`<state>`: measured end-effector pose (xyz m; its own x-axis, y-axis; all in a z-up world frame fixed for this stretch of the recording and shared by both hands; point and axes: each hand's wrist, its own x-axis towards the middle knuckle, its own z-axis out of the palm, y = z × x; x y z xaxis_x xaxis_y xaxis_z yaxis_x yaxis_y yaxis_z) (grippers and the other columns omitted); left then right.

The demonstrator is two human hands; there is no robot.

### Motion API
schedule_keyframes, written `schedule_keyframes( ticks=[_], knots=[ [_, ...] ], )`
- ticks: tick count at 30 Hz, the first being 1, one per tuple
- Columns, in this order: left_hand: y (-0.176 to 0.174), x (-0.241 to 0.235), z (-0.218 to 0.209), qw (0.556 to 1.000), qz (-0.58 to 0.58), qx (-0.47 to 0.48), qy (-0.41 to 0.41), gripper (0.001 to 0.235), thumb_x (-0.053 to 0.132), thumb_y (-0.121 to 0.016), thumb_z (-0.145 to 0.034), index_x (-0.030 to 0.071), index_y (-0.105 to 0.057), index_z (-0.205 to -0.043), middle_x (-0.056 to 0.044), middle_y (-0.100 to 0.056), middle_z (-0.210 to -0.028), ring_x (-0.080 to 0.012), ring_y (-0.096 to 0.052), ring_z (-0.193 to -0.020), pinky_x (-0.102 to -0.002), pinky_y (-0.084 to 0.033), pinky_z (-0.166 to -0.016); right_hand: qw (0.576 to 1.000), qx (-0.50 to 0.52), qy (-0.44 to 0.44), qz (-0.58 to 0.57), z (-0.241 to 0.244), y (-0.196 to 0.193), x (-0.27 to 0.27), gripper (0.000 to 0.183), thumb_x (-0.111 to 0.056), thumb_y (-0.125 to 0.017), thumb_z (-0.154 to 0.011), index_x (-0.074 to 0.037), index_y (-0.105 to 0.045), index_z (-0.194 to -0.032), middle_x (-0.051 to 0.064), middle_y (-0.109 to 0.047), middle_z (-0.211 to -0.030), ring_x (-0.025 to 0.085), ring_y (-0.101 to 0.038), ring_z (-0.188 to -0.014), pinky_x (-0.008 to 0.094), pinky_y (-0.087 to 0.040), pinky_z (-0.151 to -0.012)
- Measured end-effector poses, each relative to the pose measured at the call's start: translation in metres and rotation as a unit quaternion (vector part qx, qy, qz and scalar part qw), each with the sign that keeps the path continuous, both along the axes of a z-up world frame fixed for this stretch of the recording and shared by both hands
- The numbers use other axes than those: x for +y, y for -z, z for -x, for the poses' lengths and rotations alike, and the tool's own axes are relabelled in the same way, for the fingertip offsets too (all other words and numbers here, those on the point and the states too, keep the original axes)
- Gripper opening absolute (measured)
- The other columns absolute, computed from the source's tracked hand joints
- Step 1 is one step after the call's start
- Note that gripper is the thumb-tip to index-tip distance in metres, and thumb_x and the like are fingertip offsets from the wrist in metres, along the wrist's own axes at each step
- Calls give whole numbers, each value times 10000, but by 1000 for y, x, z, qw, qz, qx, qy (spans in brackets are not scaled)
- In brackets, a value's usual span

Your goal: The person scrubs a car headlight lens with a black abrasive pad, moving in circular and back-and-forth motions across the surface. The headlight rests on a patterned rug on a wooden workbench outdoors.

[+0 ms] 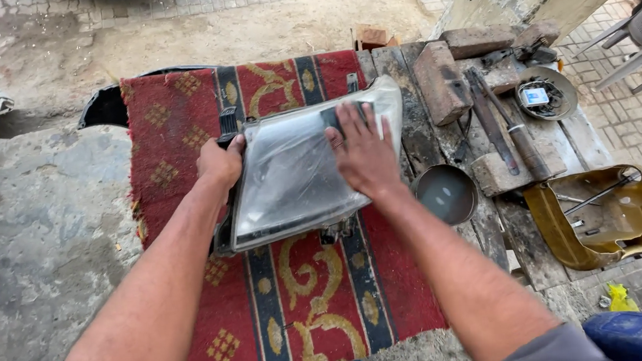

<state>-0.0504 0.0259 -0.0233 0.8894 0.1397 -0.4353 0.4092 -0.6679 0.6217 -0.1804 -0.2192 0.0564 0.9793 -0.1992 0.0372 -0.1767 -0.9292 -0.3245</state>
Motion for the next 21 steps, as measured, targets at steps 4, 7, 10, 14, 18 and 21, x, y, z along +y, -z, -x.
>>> schedule_keyframes(
  ticks=[4,7,10,14,18,21],
  knots=[
    [0,-2,-4,1000,-9,9,10,622,637,-681,-938,181,-625,-1357,-176,-669,-1334,-340,-592,-1316,-509,-471,-1102,957,-246,-83,128,9,29,47,524,-479,-558,-1040,-87,-593,-1385,161,-557,-1425,459,-479,-1356,579,-361,-1139],
    [-11,-3,-1,1000,-8,15,6,672,694,-680,-921,208,-605,-1379,-164,-666,-1337,-331,-584,-1318,-495,-476,-1099,983,-65,-168,31,42,5,61,751,-646,-277,-1061,-170,-287,-1641,70,-244,-1715,327,-112,-1597,494,-62,-1294],
    [-23,-5,-5,1000,-14,14,17,727,645,-617,-987,131,-510,-1489,-204,-580,-1460,-357,-515,-1400,-537,-406,-1160,967,-167,-156,113,21,13,18,652,-532,-291,-1117,-131,-372,-1625,110,-305,-1688,356,-200,-1561,495,-113,-1274],
    [-22,-6,1,1000,-10,17,8,671,653,-654,-956,180,-582,-1427,-177,-637,-1382,-346,-553,-1357,-507,-429,-1150,996,2,-79,-42,40,-14,66,829,-634,-280,-1025,-105,-150,-1650,177,-117,-1715,382,-25,-1573,500,22,-1269],
    [-29,-4,4,1000,-5,15,0,587,574,-659,-972,176,-609,-1400,-187,-641,-1388,-358,-552,-1357,-506,-459,-1133,977,55,-198,57,71,-18,80,686,-562,-305,-1042,-287,-165,-1655,72,-213,-1702,330,-157,-1553,525,-56,-1259],
    [-39,-3,9,1000,-1,6,3,585,564,-647,-989,137,-622,-1387,-197,-657,-1349,-373,-597,-1299,-515,-488,-1099,996,11,-84,15,48,9,8,776,-613,-60,-1025,-178,-99,-1667,83,-57,-1737,335,-39,-1575,510,-26,-1266]
  ],
)
